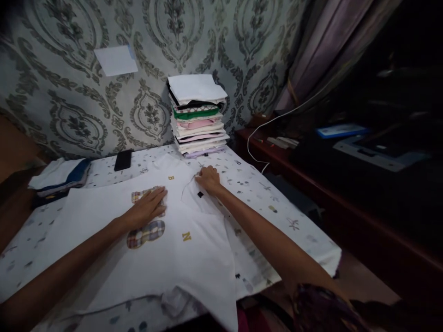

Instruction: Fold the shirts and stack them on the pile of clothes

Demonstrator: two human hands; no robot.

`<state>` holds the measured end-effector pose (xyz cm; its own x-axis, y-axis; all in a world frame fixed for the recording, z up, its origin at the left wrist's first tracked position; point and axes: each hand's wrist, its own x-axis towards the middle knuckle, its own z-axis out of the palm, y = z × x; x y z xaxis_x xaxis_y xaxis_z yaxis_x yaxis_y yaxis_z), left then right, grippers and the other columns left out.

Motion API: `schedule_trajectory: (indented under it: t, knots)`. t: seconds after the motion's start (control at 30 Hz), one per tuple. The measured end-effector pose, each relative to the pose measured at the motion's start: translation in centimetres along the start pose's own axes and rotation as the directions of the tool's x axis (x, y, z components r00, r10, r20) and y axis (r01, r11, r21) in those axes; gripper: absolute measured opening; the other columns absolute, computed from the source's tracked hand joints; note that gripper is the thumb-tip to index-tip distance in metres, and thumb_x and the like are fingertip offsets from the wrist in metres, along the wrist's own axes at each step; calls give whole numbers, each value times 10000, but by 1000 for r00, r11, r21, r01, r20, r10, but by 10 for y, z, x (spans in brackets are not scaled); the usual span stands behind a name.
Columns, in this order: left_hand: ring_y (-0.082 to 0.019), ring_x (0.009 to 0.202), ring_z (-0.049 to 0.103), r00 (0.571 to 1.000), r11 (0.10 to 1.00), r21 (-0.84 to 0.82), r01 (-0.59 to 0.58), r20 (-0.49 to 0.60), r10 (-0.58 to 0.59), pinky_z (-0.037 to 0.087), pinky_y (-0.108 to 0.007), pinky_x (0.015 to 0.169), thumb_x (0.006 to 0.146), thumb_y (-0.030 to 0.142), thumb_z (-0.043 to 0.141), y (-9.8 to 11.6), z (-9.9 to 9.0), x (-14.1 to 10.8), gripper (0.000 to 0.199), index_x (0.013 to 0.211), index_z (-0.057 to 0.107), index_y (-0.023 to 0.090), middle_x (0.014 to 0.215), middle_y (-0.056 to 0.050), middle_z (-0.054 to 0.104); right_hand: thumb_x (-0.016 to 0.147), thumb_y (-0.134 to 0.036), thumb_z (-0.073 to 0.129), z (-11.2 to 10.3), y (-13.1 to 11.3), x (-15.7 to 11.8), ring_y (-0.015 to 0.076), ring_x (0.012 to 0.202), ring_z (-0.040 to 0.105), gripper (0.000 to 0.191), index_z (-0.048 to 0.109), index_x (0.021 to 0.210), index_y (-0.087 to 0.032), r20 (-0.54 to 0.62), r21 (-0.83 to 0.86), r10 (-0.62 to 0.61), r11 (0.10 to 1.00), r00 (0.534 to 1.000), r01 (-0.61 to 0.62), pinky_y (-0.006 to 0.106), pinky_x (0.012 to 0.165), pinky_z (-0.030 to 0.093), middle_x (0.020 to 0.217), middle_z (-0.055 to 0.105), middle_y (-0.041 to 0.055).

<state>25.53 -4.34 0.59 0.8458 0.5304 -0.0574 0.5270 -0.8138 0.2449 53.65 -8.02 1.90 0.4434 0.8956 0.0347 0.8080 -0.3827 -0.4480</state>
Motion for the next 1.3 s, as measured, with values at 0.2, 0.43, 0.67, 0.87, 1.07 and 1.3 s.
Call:
schedule_trajectory:
  t: [0.2, 0.43, 0.67, 0.87, 1.07, 1.3]
  knots:
    - [-203, 1546, 134, 996, 998, -13, -57, 62, 58, 96, -462, 1244, 1021, 559, 202, 15, 1, 46, 669, 1560, 260, 167, 1662, -129, 202, 844, -129, 517, -2, 2, 3, 178, 849, 586, 161, 621, 942, -201, -56, 89, -69, 993, 996, 74, 270, 688, 389, 945, 697, 44]
    - [-232, 1549, 110, 974, 976, 63, -208, 106, 200, 55, -478, 1232, 1014, 597, 182, 31, 4, 89, 701, 1571, 242, 176, 1666, -144, 174, 879, -139, 501, -12, 32, -30, 198, 870, 604, 243, 637, 1075, -185, -74, 104, -34, 994, 997, 42, 297, 731, 407, 944, 709, 61]
    - [-270, 1553, 62, 972, 975, 69, -211, 121, 201, 67, -503, 1230, 991, 647, 204, 49, 12, 95, 765, 1580, 219, 158, 1673, -151, 117, 948, -386, 485, -26, 61, -135, 215, 839, 599, 207, 593, 894, -217, -17, 48, -95, 994, 995, 96, 338, 742, 447, 947, 660, 71]
    - [-276, 1555, 25, 977, 983, 63, -174, 139, 164, 34, -529, 1233, 979, 665, 220, 80, 22, 104, 802, 1590, 176, 148, 1679, -143, 62, 848, -356, 620, -29, 56, -166, 208, 821, 589, 160, 535, 832, -222, 39, 45, -68, 997, 997, 66, 324, 719, 439, 914, 637, 55]
    - [-275, 1553, 69, 983, 985, 4, -172, 60, 171, 68, -519, 1234, 1000, 628, 213, 98, 24, 109, 737, 1570, 241, 162, 1671, -146, 154, 843, -285, 572, -29, 52, -165, 159, 643, 529, 110, 492, 791, -229, 36, 139, 11, 990, 999, -16, 291, 623, 375, 723, 618, 0]
    - [-246, 1550, 107, 963, 965, 0, -262, 69, 261, 79, -499, 1247, 1011, 602, 261, 108, 31, 35, 718, 1565, 237, 146, 1669, -149, 152, 859, -336, 552, -16, 62, -170, 186, 699, 575, 125, 570, 863, -212, -73, 107, -51, 993, 996, 59, 299, 643, 404, 791, 657, 42]
